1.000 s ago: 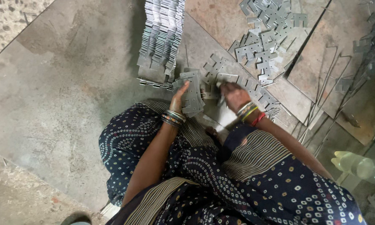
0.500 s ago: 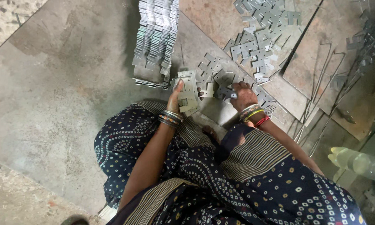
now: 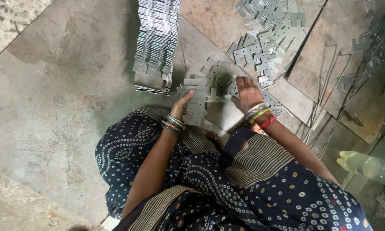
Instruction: The person sits on the floor and uses a white cloth to wipe small metal brackets. They pick up brackets from a scattered pile, wipe them, and place them into a neat stack. The person occasionally uses a long metal rod to gather scattered brackets into a pile.
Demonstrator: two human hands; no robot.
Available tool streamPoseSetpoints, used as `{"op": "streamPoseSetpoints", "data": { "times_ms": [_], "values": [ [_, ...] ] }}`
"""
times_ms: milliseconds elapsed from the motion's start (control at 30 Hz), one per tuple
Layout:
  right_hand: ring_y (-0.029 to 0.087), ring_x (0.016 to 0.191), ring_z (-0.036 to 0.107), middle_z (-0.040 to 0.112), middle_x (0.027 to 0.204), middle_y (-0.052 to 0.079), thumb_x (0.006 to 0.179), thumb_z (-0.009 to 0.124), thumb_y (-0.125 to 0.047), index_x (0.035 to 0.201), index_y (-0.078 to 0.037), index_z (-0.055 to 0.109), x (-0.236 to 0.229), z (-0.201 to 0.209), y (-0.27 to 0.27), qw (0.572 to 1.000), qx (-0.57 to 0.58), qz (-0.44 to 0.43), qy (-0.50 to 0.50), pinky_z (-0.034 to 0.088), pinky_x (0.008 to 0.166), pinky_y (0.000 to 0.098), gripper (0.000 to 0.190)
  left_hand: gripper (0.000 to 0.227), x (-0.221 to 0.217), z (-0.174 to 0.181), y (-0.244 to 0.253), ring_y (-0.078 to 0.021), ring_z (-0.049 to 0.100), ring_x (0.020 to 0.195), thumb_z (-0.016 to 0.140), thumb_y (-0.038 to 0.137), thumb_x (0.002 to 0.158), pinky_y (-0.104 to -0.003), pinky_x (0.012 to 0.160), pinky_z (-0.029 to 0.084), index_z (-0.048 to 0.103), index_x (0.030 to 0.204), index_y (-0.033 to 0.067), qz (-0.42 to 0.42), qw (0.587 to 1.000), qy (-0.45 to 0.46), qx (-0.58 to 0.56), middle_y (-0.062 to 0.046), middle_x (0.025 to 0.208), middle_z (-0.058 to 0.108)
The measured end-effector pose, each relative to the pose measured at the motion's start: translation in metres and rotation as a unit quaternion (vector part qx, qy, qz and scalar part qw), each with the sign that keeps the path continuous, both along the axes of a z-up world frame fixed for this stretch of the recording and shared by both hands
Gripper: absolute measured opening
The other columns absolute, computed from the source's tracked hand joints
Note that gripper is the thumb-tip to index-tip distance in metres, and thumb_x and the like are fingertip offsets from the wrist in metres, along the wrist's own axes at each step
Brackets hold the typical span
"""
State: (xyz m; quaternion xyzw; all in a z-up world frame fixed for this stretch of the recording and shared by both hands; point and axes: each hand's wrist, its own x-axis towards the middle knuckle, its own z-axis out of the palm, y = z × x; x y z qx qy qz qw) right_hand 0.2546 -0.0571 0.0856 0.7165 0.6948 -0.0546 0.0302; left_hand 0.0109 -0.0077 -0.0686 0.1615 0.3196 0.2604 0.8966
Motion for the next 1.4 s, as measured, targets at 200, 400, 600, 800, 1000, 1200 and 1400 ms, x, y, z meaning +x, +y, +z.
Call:
{"op": "streamPoseSetpoints", "data": {
  "times_ms": [200,400,600,800,1000,1200,1400],
  "values": [
    [0.037,0.094,0.07,0.066,0.114,0.025,0.077,0.072,-0.018,0.125,0.005,0.055,0.012,-0.055,-0.016,0.997,-0.077,-0.013,-0.003,0.061,0.078,0.0425,0.056,0.046,0.0,-0.006,0.006,-0.0299,0.073,0.093,0.065,0.035,0.092,-0.043,0.079,0.063,0.067,0.126,0.0027,-0.017,0.999,-0.028,-0.042,-0.019,0.113,0.073],
    [0.031,0.064,0.07,0.069,0.088,0.02,0.079,0.064,0.001,0.111,0.002,0.066,0.021,-0.028,-0.011,0.992,0.095,-0.058,0.055,0.061,0.059,0.0414,0.031,0.048,-0.003,0.023,0.004,-0.0292,0.073,0.094,0.065,0.037,0.095,-0.043,0.082,0.063,0.065,0.126,-0.0002,0.002,0.997,-0.079,-0.02,-0.017,0.111,0.073],
    [0.037,0.105,0.068,0.067,0.121,0.022,0.078,0.069,0.0,0.12,0.005,0.065,-0.005,0.035,-0.019,0.961,0.186,0.147,0.14,0.062,0.083,0.0441,0.043,0.067,-0.004,0.04,0.006,-0.0266,0.074,0.086,0.057,0.064,0.087,-0.044,0.073,0.063,0.063,0.124,0.0086,0.045,0.997,-0.047,-0.049,-0.012,0.103,0.074],
    [0.041,0.124,0.058,0.057,0.138,0.032,0.074,0.078,-0.015,0.132,0.009,0.059,-0.027,-0.004,-0.003,0.99,0.0,0.144,0.006,0.057,0.09,0.0462,0.066,0.058,-0.008,0.02,0.005,-0.0245,0.075,0.097,0.062,0.049,0.092,-0.042,0.084,0.063,0.065,0.13,0.0053,0.046,0.999,-0.013,-0.022,-0.012,0.115,0.074],
    [0.04,0.117,0.064,0.063,0.125,0.032,0.072,0.069,-0.006,0.128,0.011,0.058,-0.044,-0.058,-0.011,0.971,0.073,0.217,-0.064,0.061,0.097,0.0448,0.06,0.048,-0.01,0.019,0.003,-0.0306,0.075,0.092,0.065,0.031,0.092,-0.044,0.081,0.063,0.064,0.129,0.0011,0.036,0.998,-0.018,-0.053,-0.017,0.111,0.074],
    [0.035,0.094,0.072,0.072,0.106,0.028,0.088,0.062,0.006,0.131,0.007,0.063,-0.019,-0.02,0.006,0.994,0.017,-0.012,0.11,0.063,0.08,0.0416,0.043,0.052,-0.014,0.029,-0.001,-0.0306,0.073,0.093,0.068,0.04,0.094,-0.046,0.08,0.062,0.064,0.129,0.0011,0.028,0.997,-0.061,-0.035,-0.017,0.11,0.073],
    [0.027,0.097,0.074,0.073,0.115,0.022,0.088,0.065,0.0,0.131,0.003,0.059,-0.002,0.019,0.023,0.869,-0.07,-0.165,0.462,0.064,0.08,0.0367,0.043,0.058,-0.007,0.022,0.0,-0.0286,0.072,0.099,0.068,0.048,0.087,-0.046,0.081,0.063,0.063,0.128,0.0078,0.012,0.997,-0.009,-0.074,-0.014,0.112,0.072]
  ]
}}
